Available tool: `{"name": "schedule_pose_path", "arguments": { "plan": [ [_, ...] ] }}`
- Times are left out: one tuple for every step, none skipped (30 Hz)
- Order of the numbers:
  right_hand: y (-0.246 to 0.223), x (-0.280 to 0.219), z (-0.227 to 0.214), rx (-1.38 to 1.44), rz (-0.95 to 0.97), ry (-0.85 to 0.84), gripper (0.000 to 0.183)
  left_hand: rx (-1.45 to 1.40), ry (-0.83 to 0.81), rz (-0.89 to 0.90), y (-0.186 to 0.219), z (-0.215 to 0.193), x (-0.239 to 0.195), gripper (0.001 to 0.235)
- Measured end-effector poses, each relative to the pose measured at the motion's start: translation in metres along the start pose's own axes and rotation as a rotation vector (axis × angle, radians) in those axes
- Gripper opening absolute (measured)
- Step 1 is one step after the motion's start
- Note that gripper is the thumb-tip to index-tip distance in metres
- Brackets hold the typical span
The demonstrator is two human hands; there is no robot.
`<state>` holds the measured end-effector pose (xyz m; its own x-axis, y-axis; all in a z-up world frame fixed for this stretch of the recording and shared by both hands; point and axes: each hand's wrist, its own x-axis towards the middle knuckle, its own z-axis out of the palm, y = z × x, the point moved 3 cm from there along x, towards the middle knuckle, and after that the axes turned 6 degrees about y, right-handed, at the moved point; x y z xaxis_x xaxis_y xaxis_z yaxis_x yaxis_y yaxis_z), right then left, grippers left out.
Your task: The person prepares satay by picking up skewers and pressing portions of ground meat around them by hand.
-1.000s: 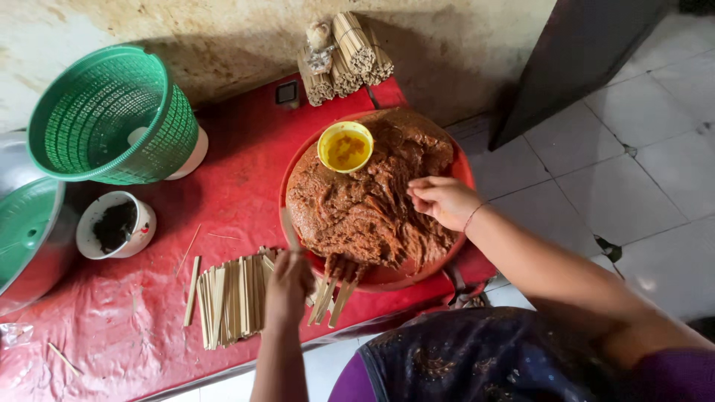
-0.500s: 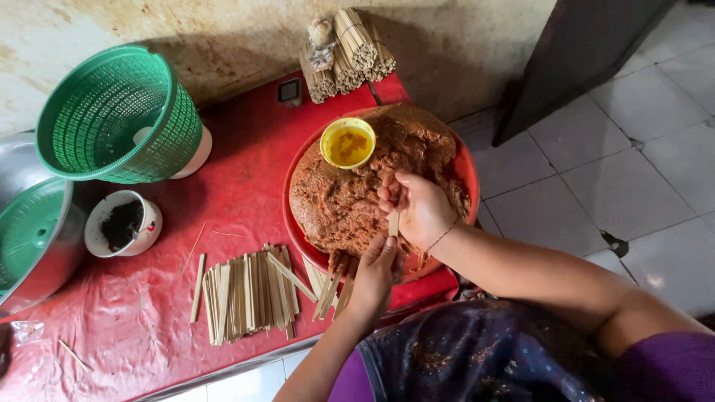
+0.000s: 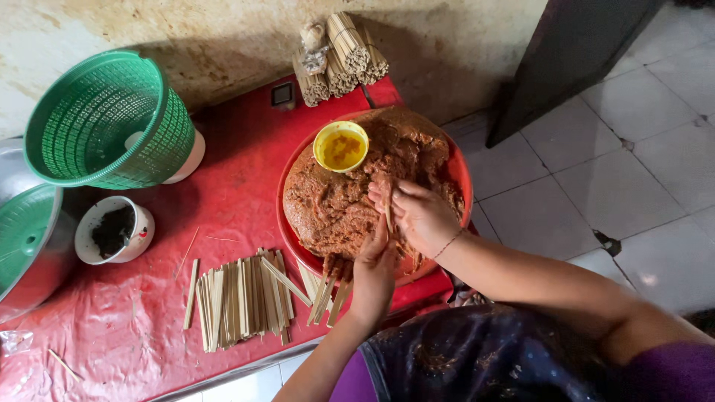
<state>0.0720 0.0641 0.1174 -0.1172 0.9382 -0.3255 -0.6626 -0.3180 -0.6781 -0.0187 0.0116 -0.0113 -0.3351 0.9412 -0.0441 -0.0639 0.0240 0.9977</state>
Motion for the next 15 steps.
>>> {"name": "schedule_pose_path", "arguments": {
  "plan": [
    [-0.002,-0.002,0.0,0.016,-0.018,0.003,0.018,-0.048,-0.005,-0.03,0.002,0.003,-0.004,0.052],
    [-0.004,-0.003,0.001,0.031,-0.038,0.003,0.018,-0.098,-0.009,-0.057,0.004,0.006,-0.006,0.055],
    [-0.005,0.0,-0.001,0.029,-0.037,0.004,0.018,-0.1,-0.008,-0.059,0.0,0.007,-0.004,0.055],
    [-0.004,0.002,-0.001,0.126,0.048,-0.019,0.014,-0.113,0.011,-0.043,-0.002,0.006,-0.002,0.053],
    [-0.003,0.003,-0.001,0.223,0.134,-0.042,0.011,-0.126,0.031,-0.028,-0.004,0.005,-0.001,0.051],
    [-0.006,0.006,-0.005,0.22,0.133,-0.044,0.011,-0.129,0.032,-0.026,-0.012,-0.001,0.004,0.051],
    [-0.007,0.009,-0.008,0.211,0.167,-0.088,0.011,0.023,-0.02,0.052,-0.019,-0.005,0.009,0.051],
    [-0.008,0.011,-0.012,0.203,0.204,-0.13,0.016,0.177,-0.071,0.126,-0.025,-0.011,0.012,0.051],
    [-0.006,0.015,-0.014,0.202,0.206,-0.13,0.016,0.177,-0.07,0.125,-0.022,-0.011,0.013,0.051],
    [-0.003,0.018,-0.018,0.227,0.25,-0.088,0.028,0.204,-0.086,0.189,-0.018,-0.011,0.013,0.05],
    [0.001,0.021,-0.022,0.251,0.295,-0.047,0.042,0.231,-0.102,0.253,-0.013,-0.011,0.013,0.049],
    [0.003,0.025,-0.023,0.248,0.295,-0.051,0.042,0.229,-0.097,0.256,-0.003,-0.009,0.011,0.049],
    [0.005,0.03,-0.024,0.166,0.295,-0.053,0.055,0.286,-0.061,0.377,0.01,-0.006,0.008,0.05],
    [0.009,0.033,-0.025,0.087,0.295,-0.053,0.068,0.346,-0.026,0.495,0.023,-0.006,0.003,0.051],
    [0.008,0.03,-0.021,0.086,0.298,-0.055,0.068,0.347,-0.022,0.494,0.02,-0.008,0.004,0.051]
  ]
}}
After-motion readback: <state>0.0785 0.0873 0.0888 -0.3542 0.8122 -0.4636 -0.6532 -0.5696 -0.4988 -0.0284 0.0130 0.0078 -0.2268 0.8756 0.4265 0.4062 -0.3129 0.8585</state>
